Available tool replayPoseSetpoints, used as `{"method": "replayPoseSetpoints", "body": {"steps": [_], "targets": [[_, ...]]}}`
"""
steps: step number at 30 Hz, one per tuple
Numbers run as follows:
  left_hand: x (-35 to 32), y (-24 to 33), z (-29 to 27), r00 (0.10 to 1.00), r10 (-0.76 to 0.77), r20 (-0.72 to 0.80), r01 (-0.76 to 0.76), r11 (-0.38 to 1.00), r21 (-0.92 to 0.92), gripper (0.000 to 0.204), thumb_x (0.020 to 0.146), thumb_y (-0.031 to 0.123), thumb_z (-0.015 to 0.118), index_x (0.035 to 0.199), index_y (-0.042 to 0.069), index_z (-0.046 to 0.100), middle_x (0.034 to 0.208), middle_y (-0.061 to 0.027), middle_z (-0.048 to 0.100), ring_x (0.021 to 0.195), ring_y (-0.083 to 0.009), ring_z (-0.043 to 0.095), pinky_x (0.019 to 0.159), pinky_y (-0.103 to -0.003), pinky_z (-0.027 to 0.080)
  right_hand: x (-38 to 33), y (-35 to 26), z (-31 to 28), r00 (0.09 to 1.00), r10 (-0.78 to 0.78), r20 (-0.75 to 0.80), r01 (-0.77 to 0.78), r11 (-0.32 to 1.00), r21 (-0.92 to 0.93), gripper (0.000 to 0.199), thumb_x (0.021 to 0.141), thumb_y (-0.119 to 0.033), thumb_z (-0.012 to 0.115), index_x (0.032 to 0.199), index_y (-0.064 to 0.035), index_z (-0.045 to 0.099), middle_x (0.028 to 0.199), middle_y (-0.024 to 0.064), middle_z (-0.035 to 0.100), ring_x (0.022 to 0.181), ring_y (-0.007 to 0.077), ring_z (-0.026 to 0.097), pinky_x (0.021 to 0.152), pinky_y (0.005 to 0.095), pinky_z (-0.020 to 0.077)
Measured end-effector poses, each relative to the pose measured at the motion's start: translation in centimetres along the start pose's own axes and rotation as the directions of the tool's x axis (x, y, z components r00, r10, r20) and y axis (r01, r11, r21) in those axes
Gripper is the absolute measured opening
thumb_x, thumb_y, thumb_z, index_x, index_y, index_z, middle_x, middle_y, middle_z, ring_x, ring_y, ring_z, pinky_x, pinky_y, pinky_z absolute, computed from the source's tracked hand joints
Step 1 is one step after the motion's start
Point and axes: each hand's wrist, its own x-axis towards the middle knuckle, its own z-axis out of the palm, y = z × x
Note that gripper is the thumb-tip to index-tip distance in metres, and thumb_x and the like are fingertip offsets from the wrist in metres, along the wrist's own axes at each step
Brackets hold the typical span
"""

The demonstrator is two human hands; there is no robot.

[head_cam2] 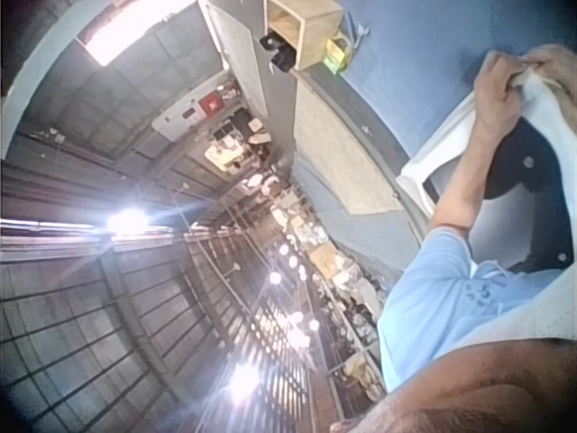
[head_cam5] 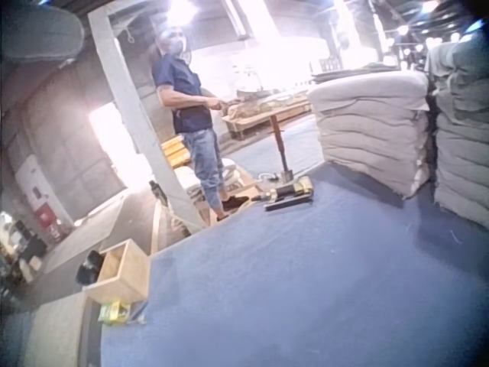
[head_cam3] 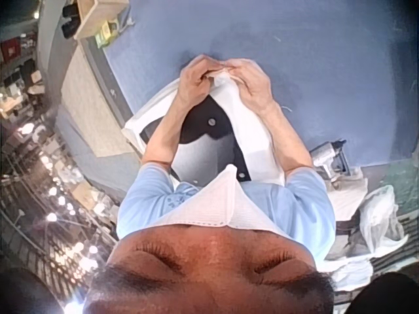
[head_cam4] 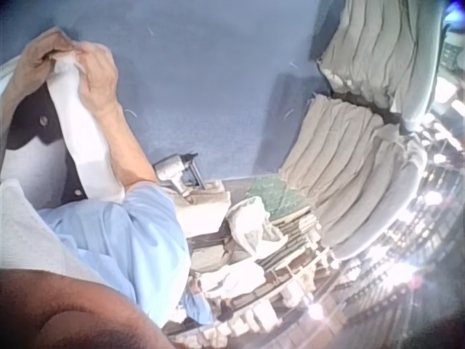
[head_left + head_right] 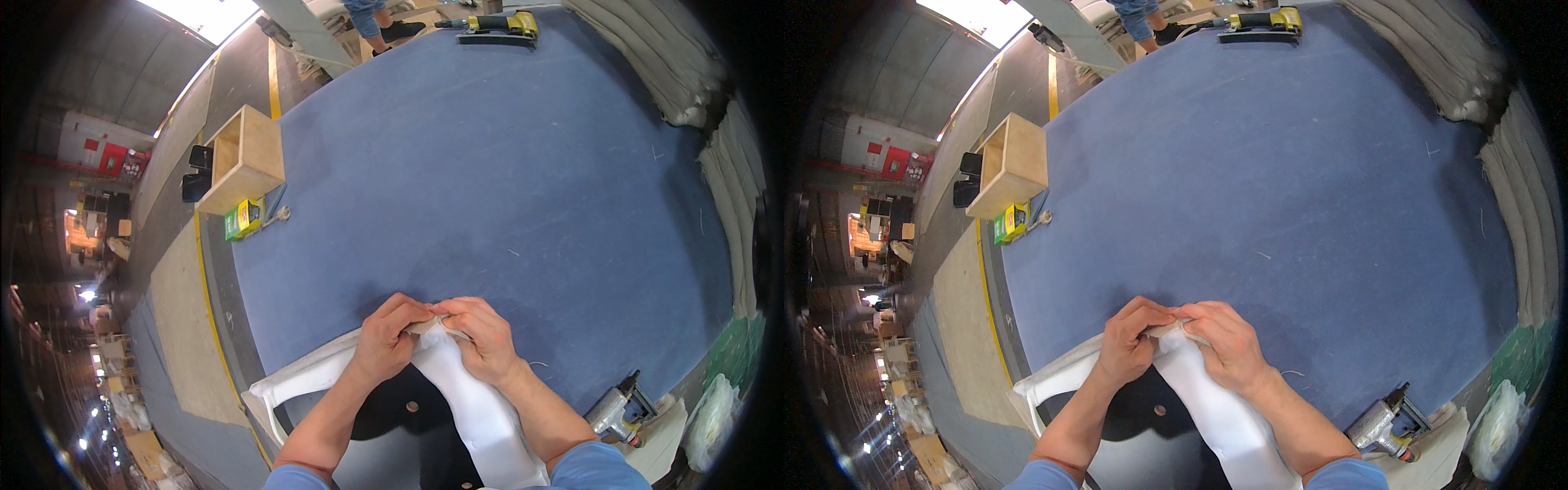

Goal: The person stretches a white fabric cover over a black cushion base and secures it using a staple gun. They repeatedly fold edges, pull the fabric taut, and staple along the perimeter, flipping the cushion to work on different sides.

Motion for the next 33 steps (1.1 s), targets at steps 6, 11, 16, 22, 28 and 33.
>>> {"method": "replayPoseSetpoints", "body": {"steps": [6,11,16,22,28,33], "targets": [[0.0,0.3,-0.1,1.000,-0.023,0.002,0.023,1.000,-0.011,0.037,0.075,-0.016,0.055,0.103,0.001,0.071,0.099,-0.0134,0.069,0.094,-0.0317,0.072,0.083,-0.039,0.059,0.2,0.1,-0.2,0.999,0.000,0.054,-0.001,1.000,0.016,0.024,0.080,0.011,0.065,0.101,-0.0011,0.066,0.123,0.0132,0.076,0.110,0.0360,0.072,0.094,0.0443,0.0580],[-0.1,0.0,-0.2,1.000,0.003,0.012,-0.003,1.000,0.011,0.035,0.076,-0.016,0.056,0.103,0.001,0.071,0.101,-0.0140,0.069,0.094,-0.0320,0.072,0.082,-0.038,0.058,-0.3,0.3,0.3,1.000,0.023,-0.021,-0.021,0.997,0.074,0.025,0.078,0.013,0.066,0.098,-0.0025,0.067,0.118,0.0128,0.077,0.105,0.0314,0.074,0.091,0.0397,0.0586],[-0.2,-0.2,-0.1,1.000,0.018,-0.013,-0.018,1.000,0.010,0.035,0.076,-0.015,0.057,0.103,0.001,0.071,0.102,-0.0143,0.069,0.092,-0.0321,0.071,0.081,-0.037,0.058,-1.0,0.4,0.5,0.991,0.116,-0.064,-0.111,0.991,0.079,0.024,0.081,0.013,0.068,0.100,-0.0019,0.070,0.118,0.0132,0.077,0.103,0.0291,0.074,0.087,0.0367,0.0589],[-0.2,-0.2,0.0,1.000,-0.001,-0.014,0.001,1.000,0.015,0.036,0.073,-0.019,0.052,0.099,-0.002,0.071,0.101,-0.0156,0.072,0.093,-0.0311,0.074,0.085,-0.036,0.059,-0.9,0.5,0.6,0.993,0.088,-0.083,-0.082,0.994,0.066,0.023,0.082,0.012,0.070,0.100,-0.0020,0.070,0.116,0.0130,0.077,0.102,0.0289,0.074,0.087,0.0369,0.0589],[-0.1,-0.1,-0.2,1.000,-0.027,-0.006,0.027,0.999,0.029,0.034,0.074,-0.017,0.053,0.099,-0.002,0.071,0.098,-0.0145,0.072,0.091,-0.0302,0.073,0.083,-0.036,0.059,0.0,0.2,0.4,0.998,0.048,-0.043,-0.046,0.998,0.049,0.024,0.079,0.011,0.070,0.097,-0.0034,0.068,0.116,0.0123,0.078,0.103,0.0307,0.074,0.089,0.0384,0.0584],[-0.2,-0.2,-0.3,0.999,-0.053,0.008,0.053,0.998,0.025,0.033,0.074,-0.017,0.054,0.099,-0.002,0.071,0.099,-0.0149,0.072,0.093,-0.0301,0.073,0.084,-0.036,0.059,-0.3,0.2,0.5,0.998,0.026,-0.060,-0.024,0.999,0.020,0.023,0.079,0.009,0.072,0.098,-0.0036,0.071,0.112,0.0104,0.079,0.102,0.0304,0.074,0.088,0.0391,0.0589]]}}
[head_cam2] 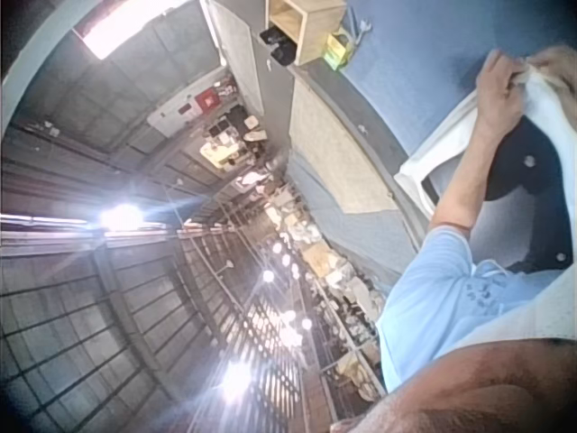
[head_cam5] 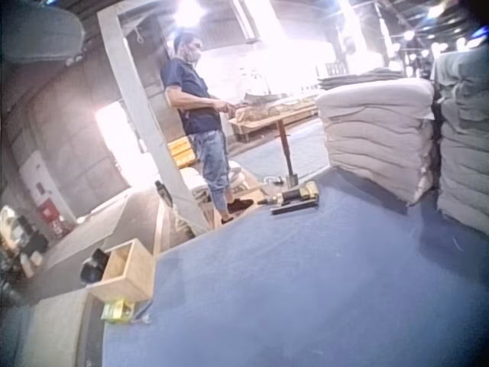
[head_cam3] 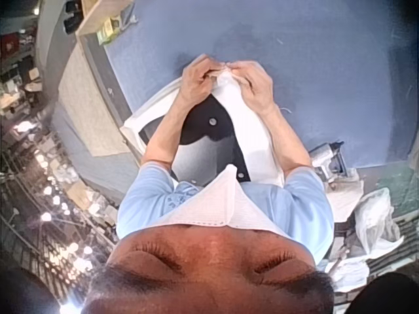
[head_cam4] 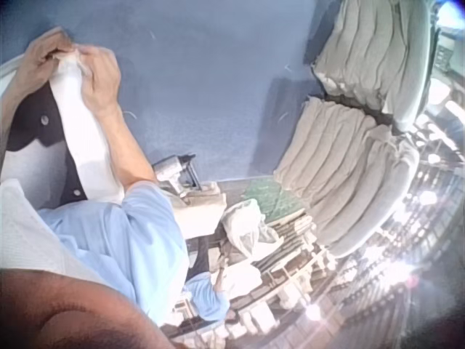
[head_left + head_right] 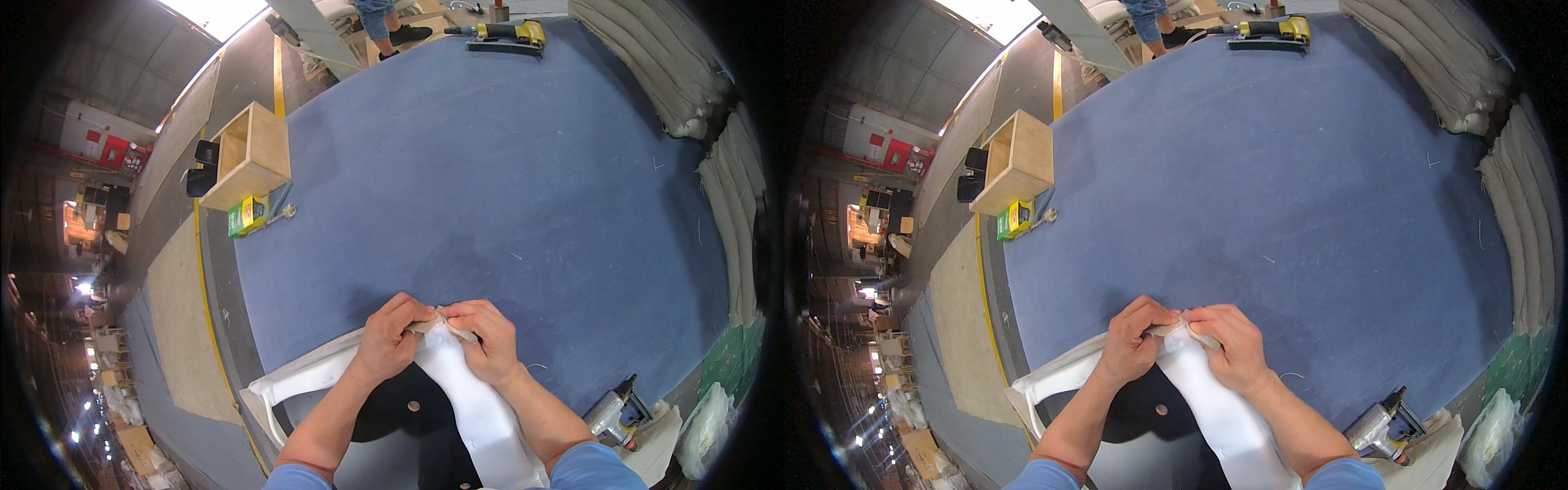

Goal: The person stretches a white fabric cover over a black cushion base and secures it using a staple gun. They repeatedly fold edges, pull the fabric taut, and staple along the perimeter, flipping the cushion to work on different sides.

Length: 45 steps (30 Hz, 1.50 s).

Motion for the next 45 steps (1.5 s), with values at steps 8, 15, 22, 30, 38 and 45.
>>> {"method": "replayPoseSetpoints", "body": {"steps": [8,15,22,30,38,45], "targets": [[0.4,-0.2,-0.1,0.998,0.066,0.009,-0.065,0.992,-0.107,0.029,0.081,-0.015,0.059,0.104,0.000,0.070,0.111,-0.0128,0.073,0.098,-0.0287,0.074,0.084,-0.035,0.058,-0.2,-0.2,0.0,0.994,-0.103,-0.026,0.102,0.994,-0.039,0.018,0.079,0.006,0.076,0.094,-0.0042,0.076,0.106,0.0079,0.079,0.101,0.0287,0.074,0.087,0.0389,0.0603],[0.2,-0.6,-0.4,0.997,0.060,0.050,-0.056,0.994,-0.096,0.028,0.084,-0.015,0.059,0.104,0.000,0.071,0.108,-0.0128,0.072,0.094,-0.0277,0.073,0.084,-0.034,0.058,-0.4,-0.7,-0.4,0.994,-0.108,0.031,0.110,0.993,-0.050,0.014,0.080,0.002,0.079,0.092,-0.0044,0.075,0.108,0.0073,0.079,0.104,0.0286,0.073,0.089,0.0383,0.0596],[0.0,-0.7,-0.6,0.994,0.099,0.054,-0.089,0.983,-0.161,0.024,0.085,-0.010,0.062,0.101,0.005,0.073,0.106,-0.0125,0.070,0.095,-0.0256,0.072,0.082,-0.034,0.058,-0.1,-1.0,-0.5,0.989,-0.126,0.078,0.131,0.990,-0.053,0.014,0.082,0.000,0.080,0.093,-0.0046,0.073,0.118,0.0065,0.078,0.109,0.0309,0.071,0.094,0.0385,0.0582],[0.0,-1.4,-1.4,0.993,0.036,0.111,0.003,0.944,-0.331,0.013,0.093,0.002,0.063,0.099,0.004,0.073,0.110,-0.0120,0.071,0.095,-0.0189,0.069,0.088,-0.032,0.055,-0.3,-1.9,-0.6,0.980,-0.099,0.171,0.130,0.976,-0.177,0.017,0.081,0.000,0.079,0.096,-0.0074,0.074,0.118,0.0025,0.078,0.118,0.0273,0.068,0.113,0.0511,0.0504],[1.4,-0.3,0.1,0.942,-0.271,0.199,0.315,0.918,-0.241,0.030,0.109,0.016,0.056,0.121,0.000,0.078,0.104,-0.0110,0.078,0.095,-0.0132,0.069,0.086,-0.030,0.054,-0.7,-2.9,-0.3,0.975,-0.111,0.193,0.166,0.941,-0.296,0.017,0.080,0.003,0.075,0.093,-0.0085,0.073,0.116,0.0024,0.077,0.118,0.0252,0.068,0.119,0.0563,0.0461],[2.0,-0.8,-0.6,0.856,-0.374,0.358,0.496,0.788,-0.364,0.031,0.109,0.019,0.060,0.123,-0.004,0.077,0.111,-0.0074,0.079,0.101,-0.0125,0.070,0.092,-0.029,0.055,-0.3,-4.0,0.8,0.966,-0.158,0.204,0.217,0.925,-0.310,0.015,0.079,0.005,0.073,0.090,-0.0056,0.069,0.111,0.0062,0.076,0.109,0.0277,0.069,0.109,0.0460,0.0555]]}}
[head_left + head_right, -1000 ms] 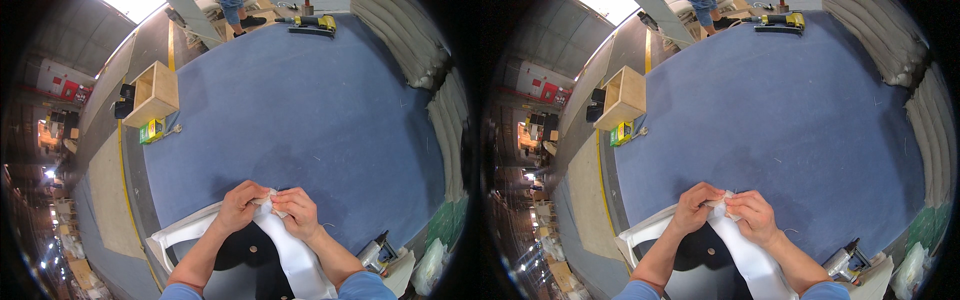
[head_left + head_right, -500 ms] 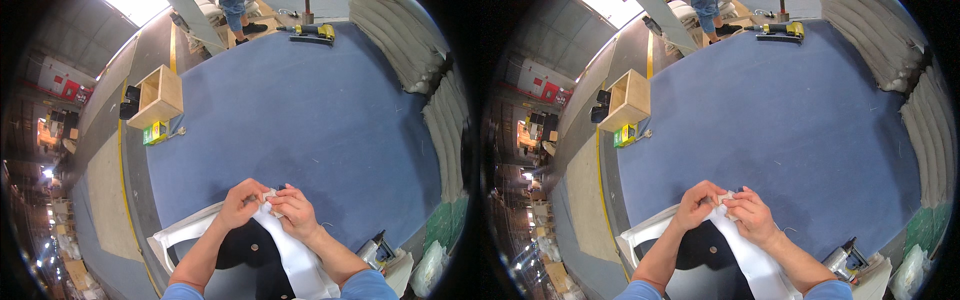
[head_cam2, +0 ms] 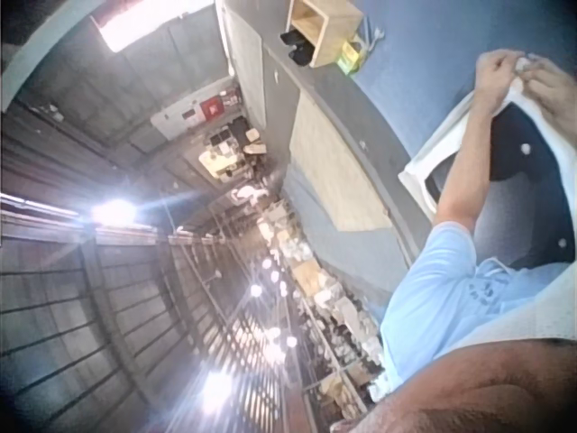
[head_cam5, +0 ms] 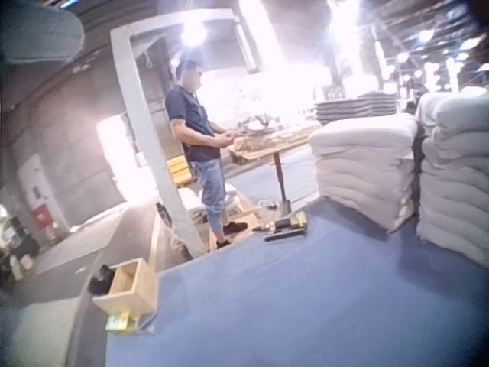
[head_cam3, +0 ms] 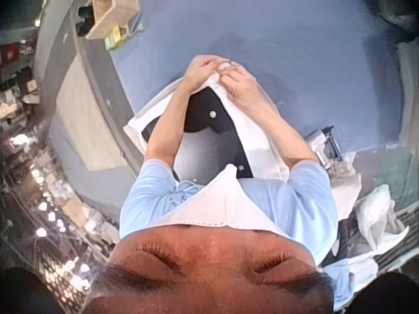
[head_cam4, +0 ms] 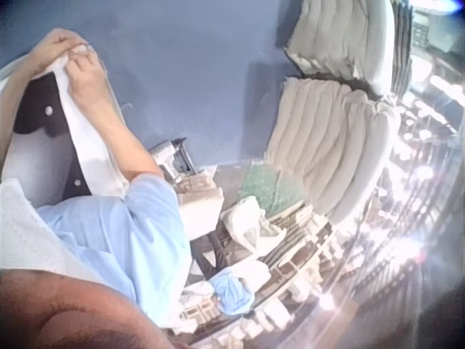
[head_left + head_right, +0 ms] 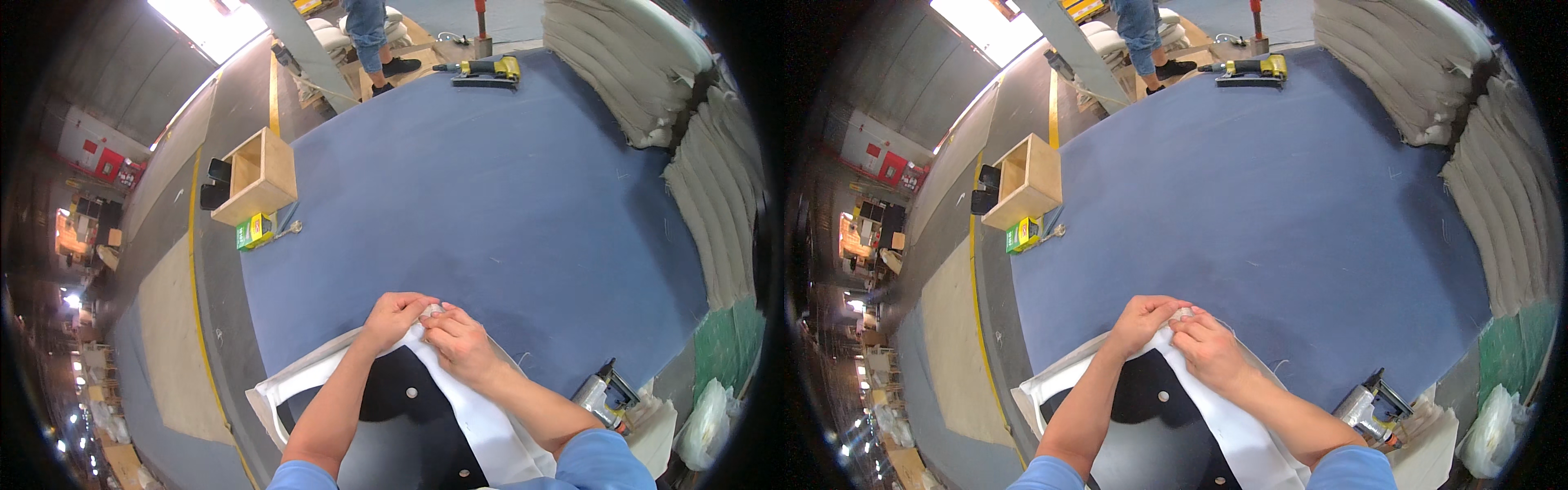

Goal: The person stretches a white fabric cover over a black cushion base and secures it using a staple gun. They repeatedly fold edges, pull the fabric taut, and staple along the perimeter, flipping the cushion to work on different sides.

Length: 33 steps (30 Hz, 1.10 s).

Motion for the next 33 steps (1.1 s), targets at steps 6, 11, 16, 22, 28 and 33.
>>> {"method": "replayPoseSetpoints", "body": {"steps": [6,11,16,22,28,33], "targets": [[0.4,0.9,0.0,0.999,-0.023,0.028,0.025,0.997,-0.068,0.026,0.107,0.018,0.064,0.115,-0.003,0.078,0.119,-0.0086,0.078,0.105,-0.0137,0.069,0.094,-0.031,0.055,0.1,-0.3,0.8,0.994,-0.022,-0.110,0.025,0.999,0.021,0.017,0.079,0.004,0.071,0.092,-0.0048,0.068,0.111,0.0099,0.074,0.107,0.0299,0.069,0.097,0.0431,0.0579],[1.3,0.0,0.0,0.999,0.015,0.048,-0.010,0.994,-0.111,0.016,0.101,0.014,0.070,0.108,0.001,0.077,0.115,-0.0099,0.079,0.100,-0.0139,0.069,0.092,-0.031,0.055,-0.6,-0.2,2.0,0.991,0.010,-0.134,-0.016,0.999,-0.044,0.010,0.079,-0.003,0.068,0.089,-0.0031,0.065,0.107,0.0128,0.072,0.105,0.0319,0.068,0.092,0.0430,0.0575],[1.0,0.3,-0.1,0.996,-0.034,0.086,0.048,0.985,-0.165,0.021,0.103,0.015,0.069,0.116,0.001,0.077,0.113,-0.0080,0.078,0.099,-0.0129,0.069,0.092,-0.030,0.055,-0.8,-1.6,1.5,0.992,0.014,-0.124,-0.022,0.998,-0.057,0.010,0.079,-0.004,0.067,0.088,0.0004,0.068,0.116,0.0176,0.072,0.110,0.0335,0.067,0.098,0.0441,0.0564],[0.9,0.8,0.0,0.992,-0.030,0.119,0.032,0.999,-0.014,0.035,0.106,0.021,0.066,0.133,0.000,0.074,0.120,-0.0084,0.076,0.111,-0.0161,0.067,0.102,-0.031,0.051,-1.8,-3.0,0.5,0.997,0.080,-0.018,-0.081,0.995,-0.062,0.028,0.083,0.000,0.067,0.109,0.0049,0.071,0.130,0.0220,0.069,0.126,0.0371,0.064,0.108,0.0465,0.0530],[-0.2,2.8,0.1,0.986,0.026,0.163,-0.074,0.951,0.300,0.041,0.106,0.028,0.064,0.141,0.007,0.071,0.130,-0.0088,0.074,0.121,-0.0192,0.064,0.110,-0.034,0.046,-11.2,-3.3,-14.8,0.950,0.300,-0.083,-0.311,0.927,-0.210,0.041,0.077,0.006,0.067,0.116,-0.0063,0.072,0.124,0.0154,0.072,0.116,0.0373,0.066,0.100,0.0458,0.0536],[-0.9,2.2,-0.8,0.986,0.042,0.162,-0.090,0.949,0.302,0.043,0.105,0.036,0.066,0.142,0.014,0.071,0.142,-0.0148,0.068,0.135,-0.0286,0.060,0.117,-0.041,0.042,-23.2,-6.1,-23.0,0.615,0.788,-0.020,-0.685,0.521,-0.508,0.032,0.075,0.006,0.068,0.101,-0.0003,0.051,0.116,0.0243,0.058,0.111,0.0462,0.057,0.093,0.0534,0.0473]]}}
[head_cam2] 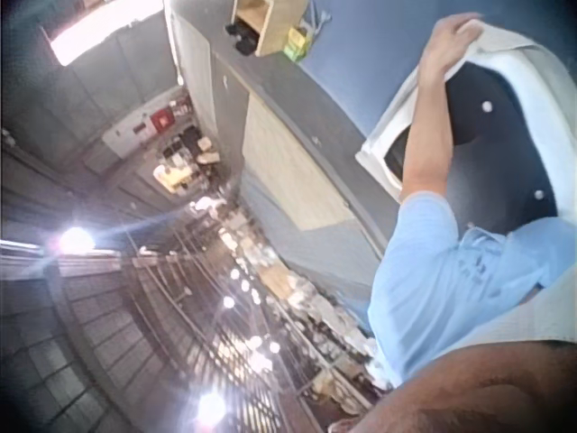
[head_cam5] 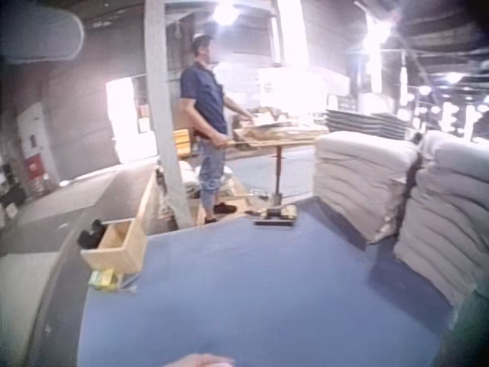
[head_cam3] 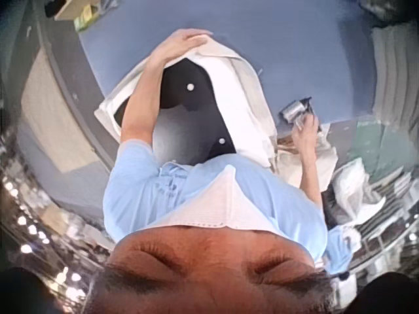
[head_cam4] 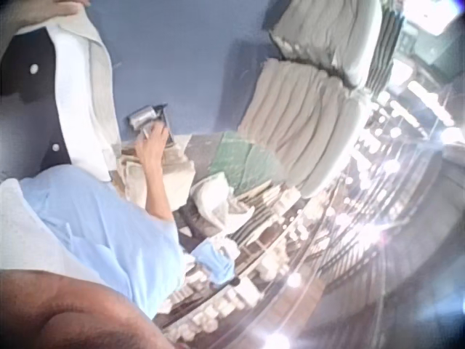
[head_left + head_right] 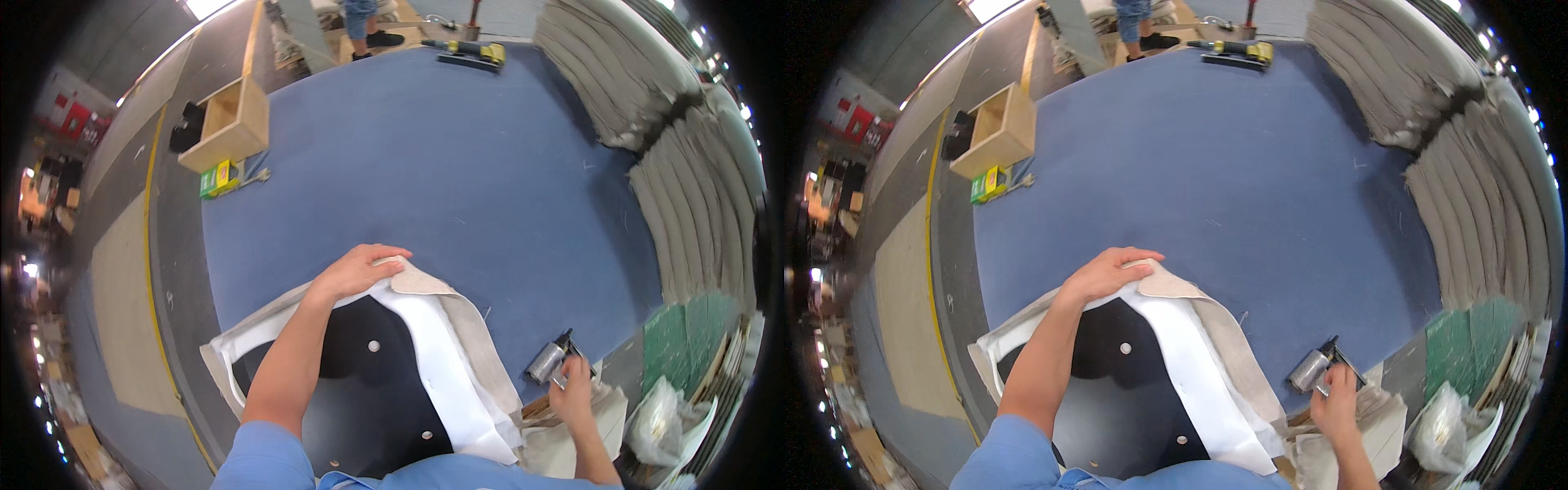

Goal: The person stretches a white fabric cover over a black cushion base and secures it using a staple gun. They repeatedly fold edges, pull the fabric taut, and staple along the perimeter, flipping the cushion to work on different sides.

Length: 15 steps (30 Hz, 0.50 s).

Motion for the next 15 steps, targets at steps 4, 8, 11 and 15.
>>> {"method": "replayPoseSetpoints", "body": {"steps": [4,8,11,15], "targets": [[0.1,-0.5,0.3,1.000,-0.002,0.012,0.002,1.000,0.012,0.044,0.105,0.036,0.067,0.144,0.016,0.070,0.146,-0.0171,0.064,0.138,-0.0326,0.057,0.118,-0.042,0.042,-1.0,0.9,3.2,0.993,-0.034,-0.109,0.031,0.999,-0.035,0.041,0.070,0.008,0.069,0.101,-0.0027,0.044,0.107,0.0216,0.052,0.098,0.0470,0.053,0.087,0.0539,0.0452],[0.4,-1.8,0.4,0.999,0.050,0.010,-0.050,0.999,0.015,0.045,0.104,0.035,0.067,0.145,0.016,0.068,0.146,-0.0179,0.063,0.138,-0.0329,0.057,0.117,-0.043,0.043,-0.1,1.2,3.0,0.992,0.116,-0.038,-0.118,0.991,-0.056,0.043,0.069,0.008,0.070,0.103,-0.0017,0.045,0.112,0.0217,0.054,0.102,0.0440,0.056,0.090,0.0512,0.0472],[0.6,-2.4,0.7,0.995,0.095,-0.008,-0.095,0.995,0.017,0.046,0.104,0.036,0.067,0.145,0.015,0.067,0.141,-0.0184,0.064,0.134,-0.0334,0.059,0.115,-0.044,0.045,0.8,0.6,1.2,0.976,0.213,-0.044,-0.211,0.977,0.030,0.047,0.071,0.008,0.070,0.113,0.0006,0.050,0.112,0.0194,0.060,0.102,0.0362,0.062,0.092,0.0461,0.0505],[0.5,-2.6,0.8,0.992,0.122,-0.020,-0.121,0.991,0.065,0.047,0.104,0.036,0.066,0.145,0.014,0.067,0.133,-0.0179,0.066,0.127,-0.0338,0.061,0.110,-0.043,0.048,4.6,0.4,-3.1,0.979,0.191,-0.074,-0.162,0.944,0.286,0.064,0.073,0.008,0.071,0.136,0.0029,0.057,0.114,0.0149,0.068,0.104,0.0240,0.066,0.094,0.0386,0.0535]]}}
